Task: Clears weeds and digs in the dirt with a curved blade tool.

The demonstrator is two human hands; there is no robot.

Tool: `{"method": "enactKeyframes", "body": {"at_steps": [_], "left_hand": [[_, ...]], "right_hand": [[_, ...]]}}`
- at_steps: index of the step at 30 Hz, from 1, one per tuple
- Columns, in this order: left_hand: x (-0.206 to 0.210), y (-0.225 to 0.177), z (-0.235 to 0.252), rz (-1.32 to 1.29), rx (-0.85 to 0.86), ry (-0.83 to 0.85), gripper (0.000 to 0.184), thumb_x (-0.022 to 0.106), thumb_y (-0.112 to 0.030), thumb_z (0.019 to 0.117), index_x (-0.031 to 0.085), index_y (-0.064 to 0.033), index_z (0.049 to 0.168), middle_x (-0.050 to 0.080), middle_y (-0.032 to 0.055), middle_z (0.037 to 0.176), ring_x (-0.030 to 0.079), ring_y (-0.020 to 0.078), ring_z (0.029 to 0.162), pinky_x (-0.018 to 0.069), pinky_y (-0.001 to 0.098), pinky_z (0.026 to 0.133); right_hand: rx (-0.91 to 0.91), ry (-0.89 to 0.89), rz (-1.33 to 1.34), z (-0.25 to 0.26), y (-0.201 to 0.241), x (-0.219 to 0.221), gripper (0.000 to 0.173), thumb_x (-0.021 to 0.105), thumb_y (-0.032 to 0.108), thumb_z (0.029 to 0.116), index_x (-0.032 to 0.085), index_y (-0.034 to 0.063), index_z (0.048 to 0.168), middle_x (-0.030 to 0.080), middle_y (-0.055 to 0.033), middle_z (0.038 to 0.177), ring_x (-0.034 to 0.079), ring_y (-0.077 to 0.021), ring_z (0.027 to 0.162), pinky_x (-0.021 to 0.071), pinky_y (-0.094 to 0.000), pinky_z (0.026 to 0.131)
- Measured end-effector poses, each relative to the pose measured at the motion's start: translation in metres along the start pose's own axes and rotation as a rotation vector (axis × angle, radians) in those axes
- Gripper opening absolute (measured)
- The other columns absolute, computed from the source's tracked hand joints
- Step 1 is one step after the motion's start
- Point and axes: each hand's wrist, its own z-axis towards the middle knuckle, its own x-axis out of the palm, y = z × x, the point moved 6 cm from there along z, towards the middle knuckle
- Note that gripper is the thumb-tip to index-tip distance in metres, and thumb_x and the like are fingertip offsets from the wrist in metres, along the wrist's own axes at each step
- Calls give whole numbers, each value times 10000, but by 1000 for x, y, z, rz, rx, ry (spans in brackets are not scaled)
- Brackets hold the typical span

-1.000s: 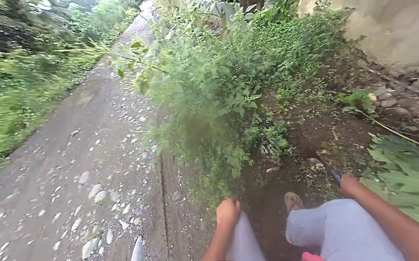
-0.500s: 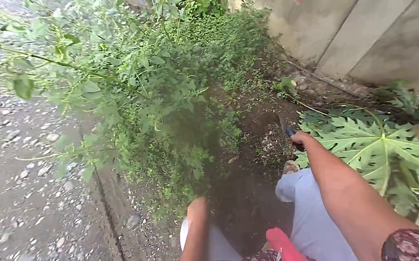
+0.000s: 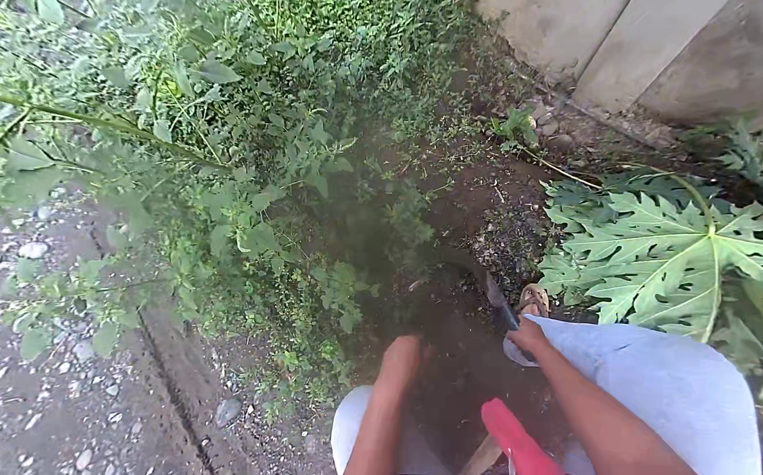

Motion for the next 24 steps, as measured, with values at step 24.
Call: {"method": "enactKeyframes", "body": {"at_steps": [24], "left_hand": [[-7, 13, 40, 88, -89, 350, 528, 455, -412, 1102, 660, 59, 1228, 677, 276, 1233, 639, 428, 1203, 450, 623, 1059]], "right_hand": [[-36, -166, 784, 32, 93, 32, 416, 647, 97, 1007, 462, -56, 1347, 610, -128, 831, 631, -191, 608, 584, -366, 599]]}}
